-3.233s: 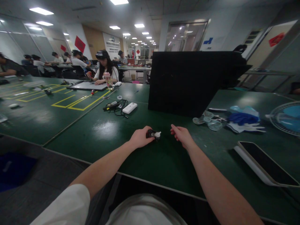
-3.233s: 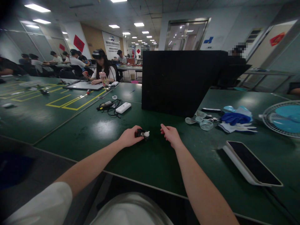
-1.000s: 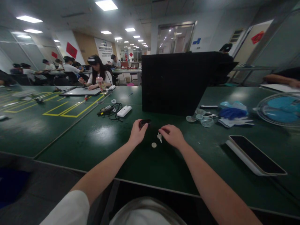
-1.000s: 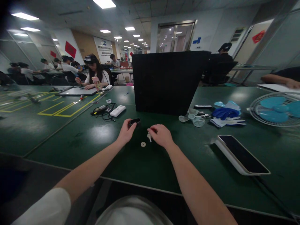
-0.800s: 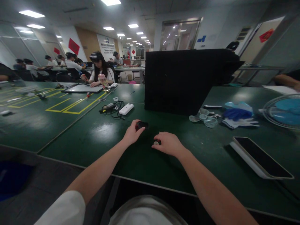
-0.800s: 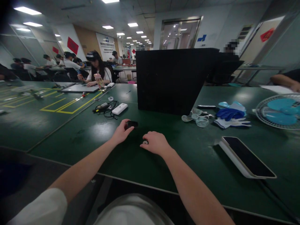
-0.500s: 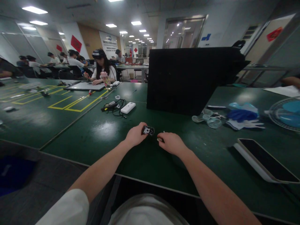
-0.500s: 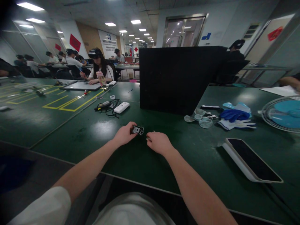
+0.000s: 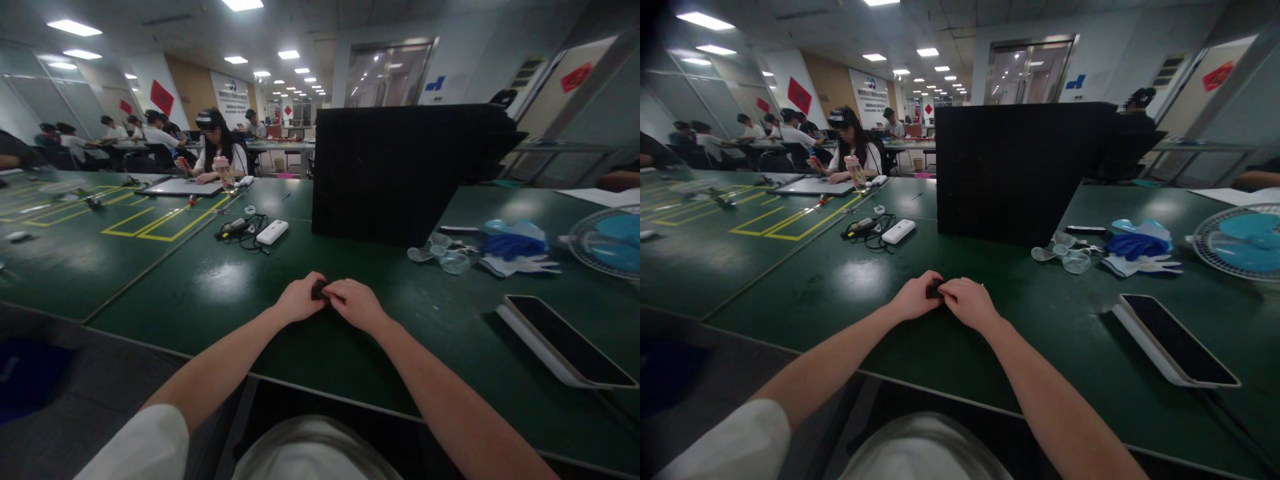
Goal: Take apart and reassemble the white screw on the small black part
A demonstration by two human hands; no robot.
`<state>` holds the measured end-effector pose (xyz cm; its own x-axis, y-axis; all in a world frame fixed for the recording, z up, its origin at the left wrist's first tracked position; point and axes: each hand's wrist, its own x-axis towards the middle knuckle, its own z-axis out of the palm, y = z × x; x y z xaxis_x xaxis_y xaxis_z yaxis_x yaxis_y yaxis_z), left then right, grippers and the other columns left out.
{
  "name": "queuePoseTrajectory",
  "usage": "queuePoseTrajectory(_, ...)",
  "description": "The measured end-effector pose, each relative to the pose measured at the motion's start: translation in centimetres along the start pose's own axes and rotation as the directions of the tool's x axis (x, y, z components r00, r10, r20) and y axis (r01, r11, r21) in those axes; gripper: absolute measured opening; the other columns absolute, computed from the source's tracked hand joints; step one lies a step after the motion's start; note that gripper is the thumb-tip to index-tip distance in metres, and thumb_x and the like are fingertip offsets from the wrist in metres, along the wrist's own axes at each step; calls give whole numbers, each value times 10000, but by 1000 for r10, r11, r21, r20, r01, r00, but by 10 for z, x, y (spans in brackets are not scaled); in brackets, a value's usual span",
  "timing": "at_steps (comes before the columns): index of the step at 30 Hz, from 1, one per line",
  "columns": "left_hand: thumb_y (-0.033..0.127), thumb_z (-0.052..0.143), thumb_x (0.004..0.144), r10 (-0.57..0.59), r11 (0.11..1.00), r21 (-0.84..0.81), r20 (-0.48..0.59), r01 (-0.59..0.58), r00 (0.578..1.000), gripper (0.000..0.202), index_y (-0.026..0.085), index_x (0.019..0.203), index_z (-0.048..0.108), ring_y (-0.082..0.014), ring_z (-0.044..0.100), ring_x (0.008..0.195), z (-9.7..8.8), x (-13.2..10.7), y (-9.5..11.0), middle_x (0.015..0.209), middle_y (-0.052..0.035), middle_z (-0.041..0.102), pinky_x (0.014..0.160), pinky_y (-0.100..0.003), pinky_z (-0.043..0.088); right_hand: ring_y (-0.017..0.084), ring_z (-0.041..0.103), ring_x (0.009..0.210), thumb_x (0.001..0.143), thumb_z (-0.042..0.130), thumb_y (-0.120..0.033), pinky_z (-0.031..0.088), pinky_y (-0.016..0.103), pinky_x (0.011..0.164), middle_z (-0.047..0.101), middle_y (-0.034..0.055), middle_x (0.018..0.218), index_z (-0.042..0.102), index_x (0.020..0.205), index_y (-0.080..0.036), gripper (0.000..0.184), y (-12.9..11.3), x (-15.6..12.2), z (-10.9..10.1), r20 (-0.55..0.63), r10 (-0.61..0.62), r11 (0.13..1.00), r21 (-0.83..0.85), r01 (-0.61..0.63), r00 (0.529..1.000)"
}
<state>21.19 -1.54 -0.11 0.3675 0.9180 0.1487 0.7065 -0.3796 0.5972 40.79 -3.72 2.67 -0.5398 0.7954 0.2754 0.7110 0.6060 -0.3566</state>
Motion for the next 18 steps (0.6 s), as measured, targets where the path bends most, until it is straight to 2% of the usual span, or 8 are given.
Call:
queuePoseTrajectory(3,379,688,765,-4,1000,-21,4,4,1000,477,269,1205,543,-206,694,841,0,-1,0,971,-32,711,739,-311,533,213,600,960,939,509,-299,514,362,766,633,55,1159,709,1073,-278,241,0,0,1,-34,9,999,-50,-11,999)
queuePoseTrajectory(6,384,698,761,1,998,-57,-15,-2,1000,469,273,1190,544,-199,693,834,0,-1,0,958,-23,712,731,-304,532,218,598,922,929,531,-355,511,349,719,601,72,1179,683,1140,-281,270,3,-1,-4,-126,98,993,-54,-105,987)
queuePoseTrajectory(10,364,693,774,3,996,-84,-36,-6,999,438,284,1175,537,-198,692,821,-1,-2,-1,942,-12,717,718,-300,522,231,602,899,937,508,-361,484,363,760,612,100,1166,660,1183,-236,316,23,-4,-23,-277,269,961,6,-278,923)
queuePoseTrajectory(12,359,687,783,-23,997,-79,-44,20,999,424,280,1172,538,-201,693,815,-3,-1,-1,929,-16,719,713,-299,515,236,605,899,928,501,-314,466,362,765,626,102,1154,670,1160,-229,300,39,-7,-36,-297,356,928,-3,-374,886)
queuePoseTrajectory(15,355,674,800,-80,995,-56,-60,77,995,402,271,1169,541,-206,694,806,-7,0,-1,941,-27,721,694,-295,504,241,607,915,864,574,-291,459,347,739,648,91,1140,690,1126,-239,292,64,-10,-50,-186,453,881,-59,-470,872)
queuePoseTrajectory(18,361,663,810,-110,994,-33,-70,108,991,393,272,1173,542,-210,691,803,-11,1,-1,970,-35,721,676,-296,494,257,603,976,759,685,-296,469,345,774,651,71,1155,717,1091,-262,336,76,-13,-51,57,384,923,-37,-383,922)
